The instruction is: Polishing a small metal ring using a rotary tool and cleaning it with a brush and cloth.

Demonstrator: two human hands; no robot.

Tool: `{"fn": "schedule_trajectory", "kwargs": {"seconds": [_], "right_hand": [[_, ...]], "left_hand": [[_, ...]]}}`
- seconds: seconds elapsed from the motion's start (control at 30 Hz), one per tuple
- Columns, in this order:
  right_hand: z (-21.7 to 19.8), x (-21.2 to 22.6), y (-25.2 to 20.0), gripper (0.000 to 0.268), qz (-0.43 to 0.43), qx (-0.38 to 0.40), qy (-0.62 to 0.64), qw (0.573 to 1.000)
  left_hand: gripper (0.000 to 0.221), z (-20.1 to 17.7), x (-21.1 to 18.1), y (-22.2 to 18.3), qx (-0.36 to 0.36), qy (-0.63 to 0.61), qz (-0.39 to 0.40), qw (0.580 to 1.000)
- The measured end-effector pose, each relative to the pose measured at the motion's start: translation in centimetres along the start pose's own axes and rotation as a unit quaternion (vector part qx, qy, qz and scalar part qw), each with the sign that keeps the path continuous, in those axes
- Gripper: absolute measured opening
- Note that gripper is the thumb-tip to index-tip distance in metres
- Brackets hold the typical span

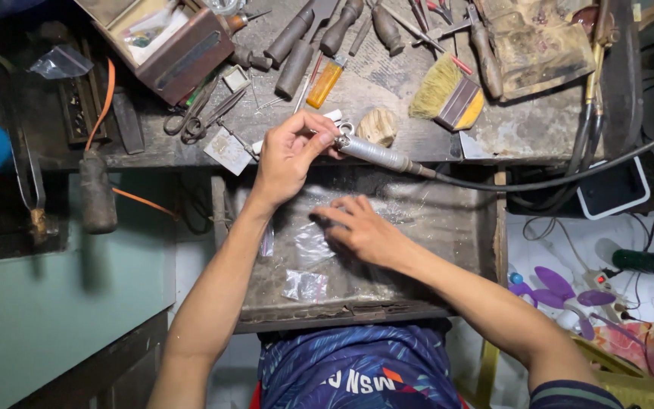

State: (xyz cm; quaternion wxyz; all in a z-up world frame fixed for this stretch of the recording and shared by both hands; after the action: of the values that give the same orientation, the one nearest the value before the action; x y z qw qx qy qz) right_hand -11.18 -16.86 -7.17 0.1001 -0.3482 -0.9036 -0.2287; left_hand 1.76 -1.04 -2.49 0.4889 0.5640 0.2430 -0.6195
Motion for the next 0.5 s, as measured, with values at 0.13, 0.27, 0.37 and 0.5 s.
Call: {"fn": "schedule_trajectory", "kwargs": {"seconds": [0.13,0.27,0.37,0.5], "right_hand": [[-1.1,-0.7,0.1,0.006,0.034,-0.057,0.002,0.998],[-2.1,-0.8,-0.3,0.02,0.067,-0.09,0.127,0.986],[-1.9,-1.6,-0.9,0.02,0.115,-0.13,0.17,0.97],[-2.4,-2.8,-1.4,0.01,0.191,-0.233,0.087,0.95]], "left_hand": [[0.013,0.0,-0.1,0.1,0.001,0.014,0.011,1.0],[0.011,0.3,-0.6,-0.1,-0.011,0.01,0.006,1.0],[0.011,0.5,-1.0,0.1,-0.012,0.015,0.026,0.999],[0.013,0.6,-1.3,0.2,-0.015,0.037,0.074,0.996]]}}
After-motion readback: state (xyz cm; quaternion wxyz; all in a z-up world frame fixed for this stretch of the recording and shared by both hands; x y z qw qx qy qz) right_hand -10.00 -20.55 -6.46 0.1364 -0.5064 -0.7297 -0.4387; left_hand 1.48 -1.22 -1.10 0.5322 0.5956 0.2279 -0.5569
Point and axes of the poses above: each hand's wrist, its own y-axis towards the middle knuckle, its own z-axis out of the palm, x = y × z, the point moved 1 cm from there along y, towards the middle knuckle, and after that the axes turned 1 degree about -y, right-handed, at the moved point
